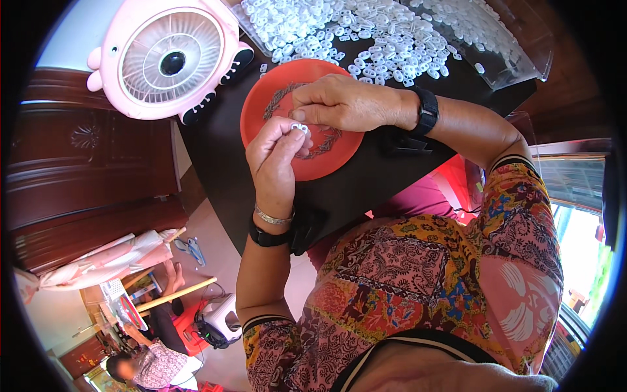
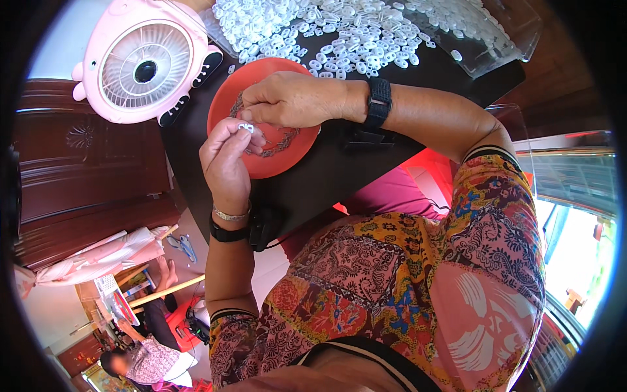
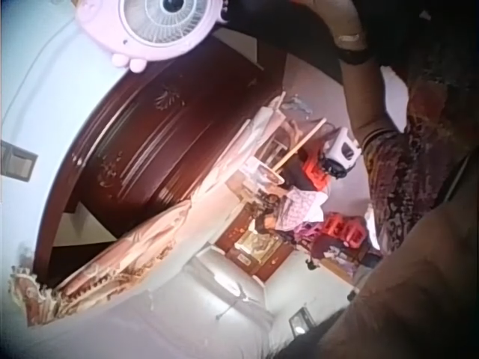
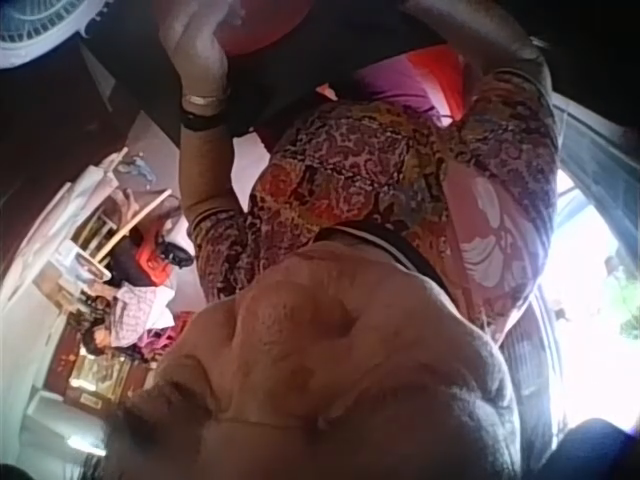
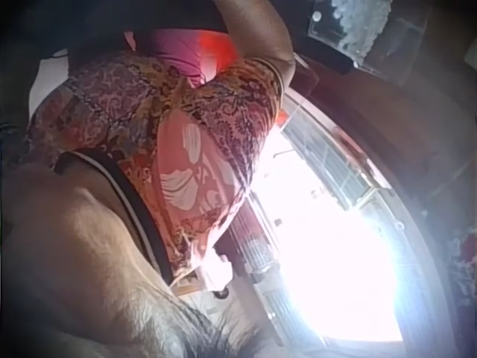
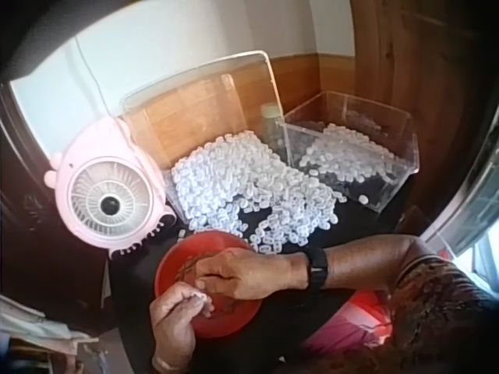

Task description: The recorder is assembling small white plastic components by snapping pieces together over a red plate at a workshop desk.

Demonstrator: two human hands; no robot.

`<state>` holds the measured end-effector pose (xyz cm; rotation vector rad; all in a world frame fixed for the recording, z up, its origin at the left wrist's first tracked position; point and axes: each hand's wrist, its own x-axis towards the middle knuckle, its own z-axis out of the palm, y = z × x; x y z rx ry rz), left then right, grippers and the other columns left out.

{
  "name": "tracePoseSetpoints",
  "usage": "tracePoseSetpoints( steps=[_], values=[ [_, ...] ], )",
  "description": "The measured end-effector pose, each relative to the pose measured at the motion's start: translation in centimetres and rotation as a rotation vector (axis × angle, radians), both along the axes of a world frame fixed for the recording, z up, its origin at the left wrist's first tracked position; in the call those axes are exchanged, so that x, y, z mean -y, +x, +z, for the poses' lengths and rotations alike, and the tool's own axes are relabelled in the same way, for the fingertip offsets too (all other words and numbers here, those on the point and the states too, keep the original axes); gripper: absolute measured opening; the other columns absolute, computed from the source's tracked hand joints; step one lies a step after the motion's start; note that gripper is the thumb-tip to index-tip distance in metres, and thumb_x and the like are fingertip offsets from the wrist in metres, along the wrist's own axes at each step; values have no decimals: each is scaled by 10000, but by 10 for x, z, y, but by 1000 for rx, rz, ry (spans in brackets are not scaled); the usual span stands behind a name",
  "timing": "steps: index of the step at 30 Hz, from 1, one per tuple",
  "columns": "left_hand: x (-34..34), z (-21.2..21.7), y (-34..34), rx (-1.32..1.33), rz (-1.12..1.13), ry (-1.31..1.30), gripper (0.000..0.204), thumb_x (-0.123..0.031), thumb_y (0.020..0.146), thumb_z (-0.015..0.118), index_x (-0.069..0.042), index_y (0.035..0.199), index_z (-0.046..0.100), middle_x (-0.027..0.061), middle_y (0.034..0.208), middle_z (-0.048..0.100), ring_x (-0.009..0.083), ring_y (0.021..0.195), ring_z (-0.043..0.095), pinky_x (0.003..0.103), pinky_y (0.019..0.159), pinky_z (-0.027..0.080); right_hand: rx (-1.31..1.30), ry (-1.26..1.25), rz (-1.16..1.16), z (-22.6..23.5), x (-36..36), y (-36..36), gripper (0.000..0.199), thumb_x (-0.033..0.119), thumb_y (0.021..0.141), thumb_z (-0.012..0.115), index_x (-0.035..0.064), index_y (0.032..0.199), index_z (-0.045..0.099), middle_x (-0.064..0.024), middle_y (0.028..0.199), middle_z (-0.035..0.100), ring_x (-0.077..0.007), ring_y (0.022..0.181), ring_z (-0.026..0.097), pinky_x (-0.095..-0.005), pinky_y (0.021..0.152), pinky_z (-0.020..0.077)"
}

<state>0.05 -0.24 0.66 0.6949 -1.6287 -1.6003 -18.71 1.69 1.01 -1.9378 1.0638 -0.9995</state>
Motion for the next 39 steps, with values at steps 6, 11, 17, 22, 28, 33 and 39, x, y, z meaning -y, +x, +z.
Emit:
tracePoseSetpoints(
  steps=[6,11,17,22,28,33,39],
  values=[
    [4,-10,0,71,41,-240,86,-47,833,534,25,811,575,55,740,574,115,664,536,240,624,431,-8,-2,-5,0,0,0,281,248,965,485,10,823,528,-61,601,475,-159,560,451,-315,541,379],
    [1,-3,0,123,9,-167,119,-65,842,513,28,818,582,79,752,594,135,683,558,250,633,442,-17,31,4,1,-2,1,284,244,968,482,5,819,527,-46,611,471,-139,575,448,-302,550,379],
    [3,-2,2,-102,20,175,127,-70,845,514,26,840,597,89,783,622,141,673,577,250,610,449,118,128,75,-1,-2,3,236,210,973,476,12,855,528,-19,689,491,-100,629,457,-267,571,385],
    [9,-4,6,-131,-42,212,146,-88,849,506,20,850,604,85,782,626,149,672,583,260,607,447,69,106,65,0,-3,2,190,182,960,494,11,885,528,-41,741,531,-116,669,507,-265,608,418],
    [3,0,2,-29,47,86,131,-79,834,526,22,808,606,75,720,611,132,634,567,236,581,433,3,64,44,-2,-2,1,146,143,928,528,-2,906,533,-70,811,581,-154,747,572,-282,671,452],
    [4,-2,2,-46,65,93,123,-72,830,531,22,799,605,71,701,604,125,615,559,230,576,433,16,81,30,1,-2,0,116,112,902,563,1,905,532,-61,814,578,-135,749,553,-275,678,450],
    [5,-3,2,-34,81,40,115,-67,836,530,18,807,602,65,705,599,113,630,554,227,588,434,89,138,-8,4,-1,-3,128,143,921,562,19,904,541,-12,765,545,-79,693,505,-232,631,432]
  ],
)
